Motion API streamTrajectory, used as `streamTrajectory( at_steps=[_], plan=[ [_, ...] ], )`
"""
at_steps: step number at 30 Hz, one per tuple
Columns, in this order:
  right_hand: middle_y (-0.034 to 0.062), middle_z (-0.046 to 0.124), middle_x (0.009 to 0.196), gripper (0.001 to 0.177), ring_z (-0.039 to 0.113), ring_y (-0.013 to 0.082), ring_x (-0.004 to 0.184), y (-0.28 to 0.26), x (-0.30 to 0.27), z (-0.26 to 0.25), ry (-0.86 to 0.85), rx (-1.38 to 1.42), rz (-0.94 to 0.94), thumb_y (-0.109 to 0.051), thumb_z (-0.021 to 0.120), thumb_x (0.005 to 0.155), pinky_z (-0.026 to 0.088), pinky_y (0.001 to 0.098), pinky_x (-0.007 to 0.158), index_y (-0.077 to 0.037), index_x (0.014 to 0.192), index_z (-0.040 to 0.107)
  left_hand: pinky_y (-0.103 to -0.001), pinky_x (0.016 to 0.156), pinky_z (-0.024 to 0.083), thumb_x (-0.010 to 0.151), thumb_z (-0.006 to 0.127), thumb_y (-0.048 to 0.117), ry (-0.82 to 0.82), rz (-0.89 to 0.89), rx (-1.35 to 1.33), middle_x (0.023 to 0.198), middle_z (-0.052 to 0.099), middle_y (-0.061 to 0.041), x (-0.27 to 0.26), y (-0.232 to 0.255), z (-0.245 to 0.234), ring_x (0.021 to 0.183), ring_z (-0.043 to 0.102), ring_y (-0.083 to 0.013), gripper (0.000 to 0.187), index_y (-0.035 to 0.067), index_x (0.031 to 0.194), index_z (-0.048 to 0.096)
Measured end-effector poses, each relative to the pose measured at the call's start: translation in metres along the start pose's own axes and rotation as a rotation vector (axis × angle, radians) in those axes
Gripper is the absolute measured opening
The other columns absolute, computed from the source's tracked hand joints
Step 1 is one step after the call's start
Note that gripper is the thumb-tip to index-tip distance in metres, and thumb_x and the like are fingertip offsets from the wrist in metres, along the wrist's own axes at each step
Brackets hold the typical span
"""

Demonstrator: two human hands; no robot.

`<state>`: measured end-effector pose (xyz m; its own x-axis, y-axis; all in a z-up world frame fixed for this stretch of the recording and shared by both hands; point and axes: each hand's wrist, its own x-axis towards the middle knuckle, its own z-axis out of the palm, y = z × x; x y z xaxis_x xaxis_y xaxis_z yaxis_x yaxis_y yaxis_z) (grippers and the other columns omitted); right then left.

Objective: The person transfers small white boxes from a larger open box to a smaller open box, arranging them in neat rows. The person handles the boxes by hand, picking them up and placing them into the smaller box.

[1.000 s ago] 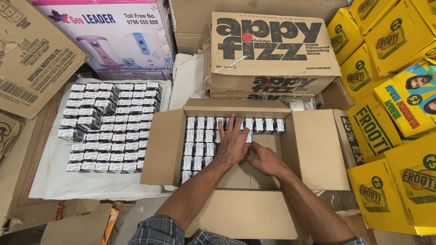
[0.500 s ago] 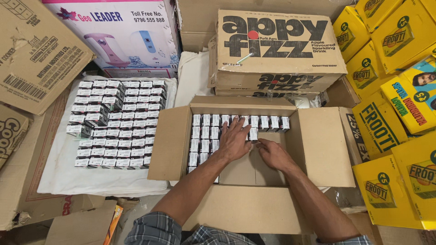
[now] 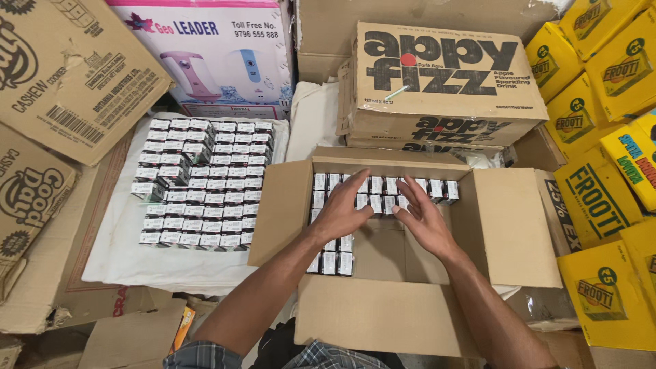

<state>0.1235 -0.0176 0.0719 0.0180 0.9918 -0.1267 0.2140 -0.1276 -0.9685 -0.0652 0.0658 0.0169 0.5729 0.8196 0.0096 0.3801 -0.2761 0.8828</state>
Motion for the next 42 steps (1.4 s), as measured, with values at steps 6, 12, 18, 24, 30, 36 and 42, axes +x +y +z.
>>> streamTrajectory(
  at_steps=[6,12,18,24,30,36,42],
  plan=[
    [0.0264,0.023,0.167,0.077,0.01,0.0455,0.155,-0.003,0.026,0.043,-0.148,-0.024,-0.076,-0.013,0.062,0.094,0.012,0.0646,0.124,-0.004,0.161,0.024,-0.06,0.125,0.015,0.078,0.06,0.013,0.03,0.006,-0.197,0.164,0.026,-0.027,-0.054,0.022,-0.071,0.153,0.019,-0.0448,0.09,0.007,0.161,0.027],
    [0.0179,0.033,0.165,0.076,0.017,0.0401,0.155,-0.014,0.051,0.098,-0.303,-0.073,-0.129,-0.021,0.067,0.094,0.017,0.0589,0.125,-0.013,0.161,0.033,-0.055,0.127,0.014,0.078,0.058,0.01,0.126,-0.103,-0.182,0.167,0.021,-0.025,-0.105,0.02,-0.136,0.155,0.015,-0.0436,0.09,0.006,0.162,0.026],
    [0.0201,0.032,0.165,0.076,0.023,0.0416,0.154,-0.029,0.068,0.163,-0.375,-0.257,-0.252,-0.021,0.068,0.092,0.019,0.0582,0.126,-0.01,0.159,0.035,-0.054,0.126,0.016,0.082,0.059,0.012,0.267,-0.194,-0.147,0.167,0.024,-0.023,-0.145,-0.031,-0.184,0.155,0.014,-0.0427,0.088,0.013,0.164,0.026],
    [0.0265,0.041,0.158,0.071,0.029,0.049,0.149,-0.047,0.085,0.216,-0.324,-0.43,-0.411,-0.025,0.065,0.091,0.021,0.0608,0.124,-0.002,0.154,0.043,-0.057,0.126,0.014,0.083,0.06,0.013,0.392,-0.334,-0.151,0.166,0.023,-0.024,-0.19,-0.054,-0.221,0.155,0.012,-0.0434,0.089,0.016,0.165,0.025],
    [0.0192,0.044,0.158,0.076,0.033,0.0406,0.15,-0.031,0.111,0.303,-0.502,-0.222,-0.254,-0.027,0.068,0.09,0.027,0.0534,0.124,-0.009,0.158,0.04,-0.053,0.127,0.017,0.085,0.059,0.014,0.525,-0.452,-0.158,0.165,0.03,-0.021,-0.225,-0.094,-0.252,0.155,0.019,-0.0381,0.081,0.016,0.162,0.033],
    [0.0202,0.046,0.157,0.075,0.035,0.0395,0.149,-0.012,0.129,0.37,-0.654,-0.158,-0.16,-0.03,0.069,0.091,0.027,0.0547,0.124,-0.008,0.158,0.041,-0.053,0.127,0.021,0.085,0.06,0.01,0.677,-0.464,-0.219,0.16,0.037,-0.026,-0.237,-0.133,-0.274,0.153,0.027,-0.0384,0.075,0.01,0.157,0.039],
    [0.0264,0.036,0.161,0.081,0.026,0.0473,0.151,-0.021,0.135,0.401,-0.705,-0.154,-0.093,-0.034,0.064,0.094,0.024,0.0602,0.124,-0.006,0.162,0.029,-0.049,0.125,0.027,0.086,0.062,0.016,0.634,-0.572,-0.1,0.162,0.036,-0.023,-0.244,-0.154,-0.309,0.154,0.027,-0.0355,0.076,0.01,0.158,0.039]
  ],
)
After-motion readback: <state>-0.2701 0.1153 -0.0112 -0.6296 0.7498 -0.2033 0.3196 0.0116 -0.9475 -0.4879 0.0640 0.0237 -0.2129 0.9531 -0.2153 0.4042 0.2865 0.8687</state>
